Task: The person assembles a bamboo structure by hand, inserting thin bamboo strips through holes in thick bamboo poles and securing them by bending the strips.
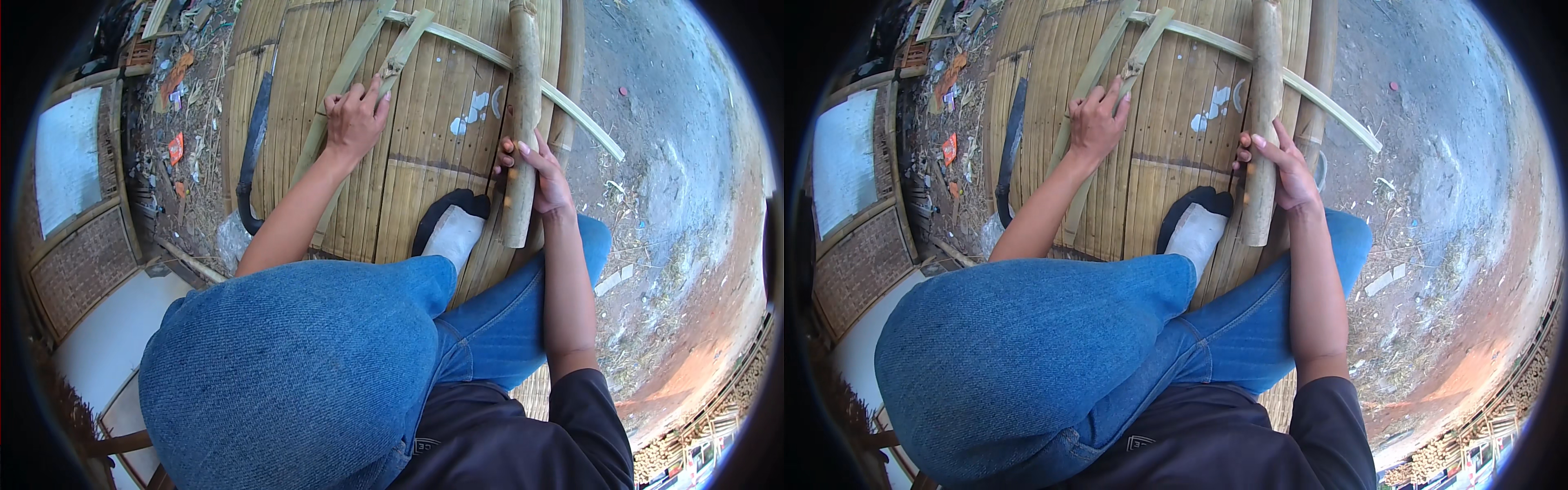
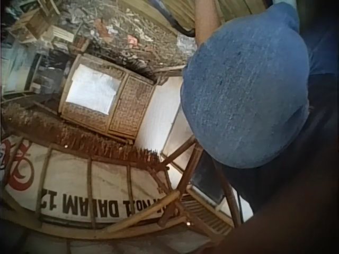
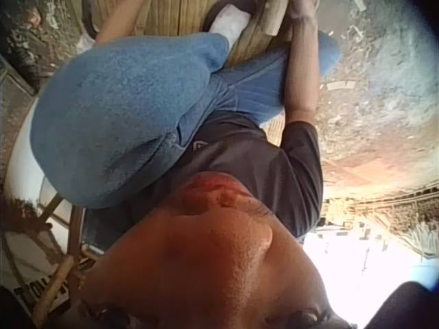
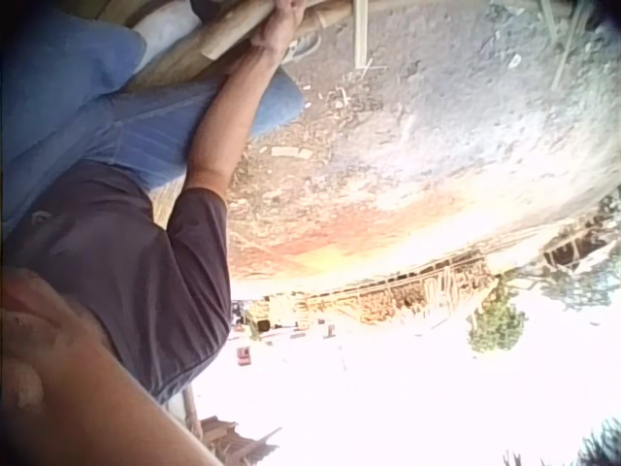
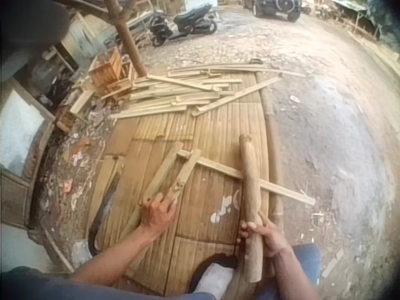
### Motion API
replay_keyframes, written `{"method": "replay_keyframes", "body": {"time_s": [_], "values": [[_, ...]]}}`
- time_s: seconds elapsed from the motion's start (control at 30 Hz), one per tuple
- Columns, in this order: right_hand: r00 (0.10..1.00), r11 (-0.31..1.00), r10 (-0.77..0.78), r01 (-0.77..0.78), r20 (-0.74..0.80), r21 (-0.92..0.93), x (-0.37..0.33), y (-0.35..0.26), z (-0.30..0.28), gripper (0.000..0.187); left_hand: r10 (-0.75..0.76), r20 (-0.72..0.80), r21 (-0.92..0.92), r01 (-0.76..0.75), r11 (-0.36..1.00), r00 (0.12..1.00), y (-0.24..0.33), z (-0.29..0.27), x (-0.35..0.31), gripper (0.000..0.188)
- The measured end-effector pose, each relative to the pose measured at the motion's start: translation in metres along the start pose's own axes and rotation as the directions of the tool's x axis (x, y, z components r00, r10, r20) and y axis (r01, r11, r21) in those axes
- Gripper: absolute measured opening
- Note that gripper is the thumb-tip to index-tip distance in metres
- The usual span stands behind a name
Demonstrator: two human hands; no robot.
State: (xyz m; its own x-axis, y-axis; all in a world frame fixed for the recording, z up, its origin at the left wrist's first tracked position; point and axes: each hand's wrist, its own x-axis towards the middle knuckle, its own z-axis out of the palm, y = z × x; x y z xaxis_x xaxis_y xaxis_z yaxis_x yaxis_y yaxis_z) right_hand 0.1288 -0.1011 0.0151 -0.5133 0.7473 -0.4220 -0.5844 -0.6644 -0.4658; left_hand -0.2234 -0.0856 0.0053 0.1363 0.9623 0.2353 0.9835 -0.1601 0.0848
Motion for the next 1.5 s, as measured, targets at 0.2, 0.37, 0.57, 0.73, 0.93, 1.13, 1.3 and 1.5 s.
{"method": "replay_keyframes", "body": {"time_s": [0.2,0.37,0.57,0.73,0.93,1.13,1.3,1.5], "values": [[1.0,1.0,-0.006,0.006,-0.004,0.0,0.0,0.0,0.002,0.071,-0.035,0.018,-0.038,0.035,0.999,0.999,0.001,-0.002,0.0,0.038],[1.0,1.0,-0.006,0.006,0.004,-0.006,0.0,-0.001,0.004,0.07,-0.045,0.033,-0.032,0.046,0.998,0.998,0.001,-0.005,0.0,0.038],[1.0,1.0,-0.004,0.004,-0.001,-0.014,-0.001,-0.001,0.003,0.071,-0.064,0.049,-0.02,0.065,0.998,0.997,-0.002,-0.004,0.001,0.04],[1.0,1.0,-0.004,0.004,-0.013,-0.005,0.0,-0.001,0.002,0.073,-0.046,0.031,-0.017,0.047,0.999,0.998,-0.003,-0.002,0.001,0.04],[1.0,1.0,-0.009,0.009,-0.011,-0.018,0.0,-0.001,0.002,0.077,-0.039,0.014,-0.02,0.04,0.999,0.999,-0.003,-0.003,0.001,0.039],[1.0,1.0,-0.005,0.005,0.013,0.009,0.0,-0.001,0.002,0.076,-0.03,0.019,-0.035,0.031,0.999,0.999,0.0,-0.004,0.002,0.038],[1.0,1.0,-0.003,0.003,-0.02,-0.005,0.0,-0.001,0.003,0.07,-0.031,0.034,-0.017,0.031,0.999,0.999,0.001,-0.004,0.007,0.039],[1.0,1.0,-0.004,0.004,-0.004,0.005,0.0,-0.001,0.003,0.068,-0.033,0.036,-0.023,0.034,0.999,0.999,0.0,-0.005,0.012,0.039]]}}
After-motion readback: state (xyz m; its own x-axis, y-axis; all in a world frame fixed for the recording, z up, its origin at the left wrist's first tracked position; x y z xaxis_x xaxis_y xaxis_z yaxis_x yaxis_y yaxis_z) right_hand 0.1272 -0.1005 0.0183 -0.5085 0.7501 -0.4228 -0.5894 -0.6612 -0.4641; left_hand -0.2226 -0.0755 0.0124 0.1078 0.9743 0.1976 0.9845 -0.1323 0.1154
